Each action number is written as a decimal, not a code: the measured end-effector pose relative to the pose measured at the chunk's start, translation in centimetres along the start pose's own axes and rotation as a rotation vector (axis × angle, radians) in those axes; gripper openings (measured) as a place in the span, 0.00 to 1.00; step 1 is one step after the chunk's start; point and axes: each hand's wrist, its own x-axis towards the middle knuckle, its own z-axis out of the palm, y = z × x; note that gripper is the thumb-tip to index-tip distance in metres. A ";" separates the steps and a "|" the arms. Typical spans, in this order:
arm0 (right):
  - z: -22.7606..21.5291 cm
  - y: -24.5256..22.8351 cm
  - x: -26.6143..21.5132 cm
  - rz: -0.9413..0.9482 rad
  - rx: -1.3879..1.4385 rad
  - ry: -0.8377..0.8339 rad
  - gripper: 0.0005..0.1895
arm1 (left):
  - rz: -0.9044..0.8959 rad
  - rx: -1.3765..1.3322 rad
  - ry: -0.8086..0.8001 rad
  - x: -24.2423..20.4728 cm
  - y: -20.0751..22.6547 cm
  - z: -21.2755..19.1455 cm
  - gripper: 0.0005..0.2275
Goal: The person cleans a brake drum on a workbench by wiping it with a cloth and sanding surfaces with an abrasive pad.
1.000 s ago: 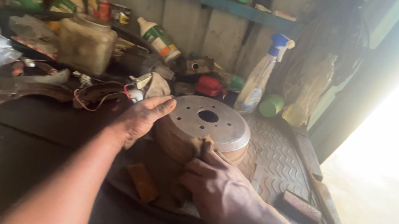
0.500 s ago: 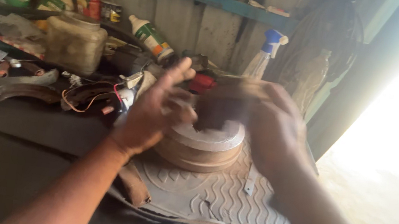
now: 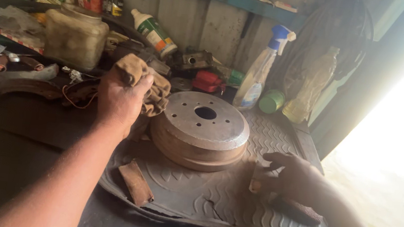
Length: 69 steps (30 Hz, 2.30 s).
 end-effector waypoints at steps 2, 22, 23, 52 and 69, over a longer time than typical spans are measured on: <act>0.2 -0.3 -0.7 -0.061 -0.180 0.029 0.41 | 0.024 0.106 0.003 0.0 -0.7 0.0 0.12; -1.0 3.3 7.6 -0.283 0.588 0.455 0.21 | -0.059 0.128 -0.047 -0.1 -1.8 -0.1 0.14; -2.2 1.8 8.3 -0.063 0.576 0.506 0.24 | -0.069 0.107 -0.052 0.0 -1.6 -0.1 0.14; 5.8 -10.5 -6.2 -1.235 -0.164 0.240 0.28 | 0.395 0.700 -0.622 -3.6 1.6 2.4 0.29; 1.9 -1.4 0.1 -1.000 -0.279 0.275 0.23 | 0.403 0.684 -0.677 -3.4 0.7 2.4 0.27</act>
